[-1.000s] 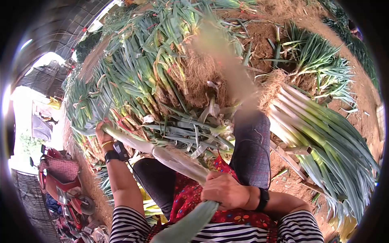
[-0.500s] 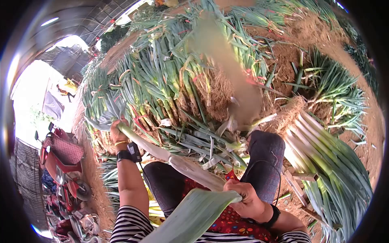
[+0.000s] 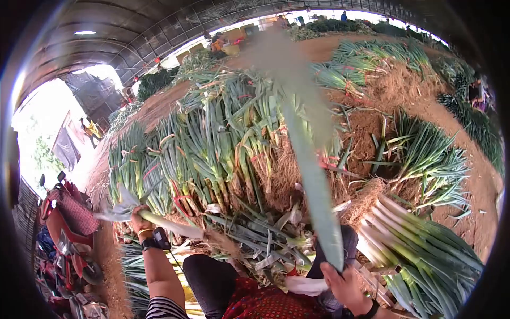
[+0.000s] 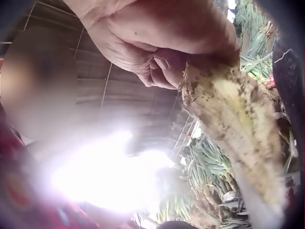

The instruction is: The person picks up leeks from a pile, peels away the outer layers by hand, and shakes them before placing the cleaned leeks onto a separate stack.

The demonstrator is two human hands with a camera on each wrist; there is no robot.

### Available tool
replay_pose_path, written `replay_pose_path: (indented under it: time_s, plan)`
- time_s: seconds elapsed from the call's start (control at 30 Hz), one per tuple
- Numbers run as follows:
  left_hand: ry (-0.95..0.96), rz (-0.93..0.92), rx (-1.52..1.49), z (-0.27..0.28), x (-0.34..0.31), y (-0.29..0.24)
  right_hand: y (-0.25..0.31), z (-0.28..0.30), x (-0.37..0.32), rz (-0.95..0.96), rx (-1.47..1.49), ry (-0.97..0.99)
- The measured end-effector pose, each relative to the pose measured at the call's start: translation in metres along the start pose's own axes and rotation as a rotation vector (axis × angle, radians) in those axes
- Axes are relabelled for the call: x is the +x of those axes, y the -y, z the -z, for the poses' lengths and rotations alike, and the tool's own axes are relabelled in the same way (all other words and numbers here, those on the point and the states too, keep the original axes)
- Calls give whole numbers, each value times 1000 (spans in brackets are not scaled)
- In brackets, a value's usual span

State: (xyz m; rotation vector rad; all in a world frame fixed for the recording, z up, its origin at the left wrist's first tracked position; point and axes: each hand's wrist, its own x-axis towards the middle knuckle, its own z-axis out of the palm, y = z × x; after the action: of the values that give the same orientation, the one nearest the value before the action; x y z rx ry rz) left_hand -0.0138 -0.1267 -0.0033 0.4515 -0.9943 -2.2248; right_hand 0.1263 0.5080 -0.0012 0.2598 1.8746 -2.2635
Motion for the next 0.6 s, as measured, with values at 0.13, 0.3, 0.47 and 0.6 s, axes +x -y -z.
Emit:
replay_pose_path:
  time_s: [0.13,0.3,0.47,0.6]
  plan:
    - [96,-61,-246,-7,-22,-4,5,-35,57,238,-729,193]
    - [133,-63,-242,-30,-85,14,12,-87,108,525,-1296,160]
    - [127,-6,-129,-46,-134,46,23,-169,118,748,-1172,273]
    - [123,30,-55,-76,-186,73,0,-220,132,770,-1161,388]
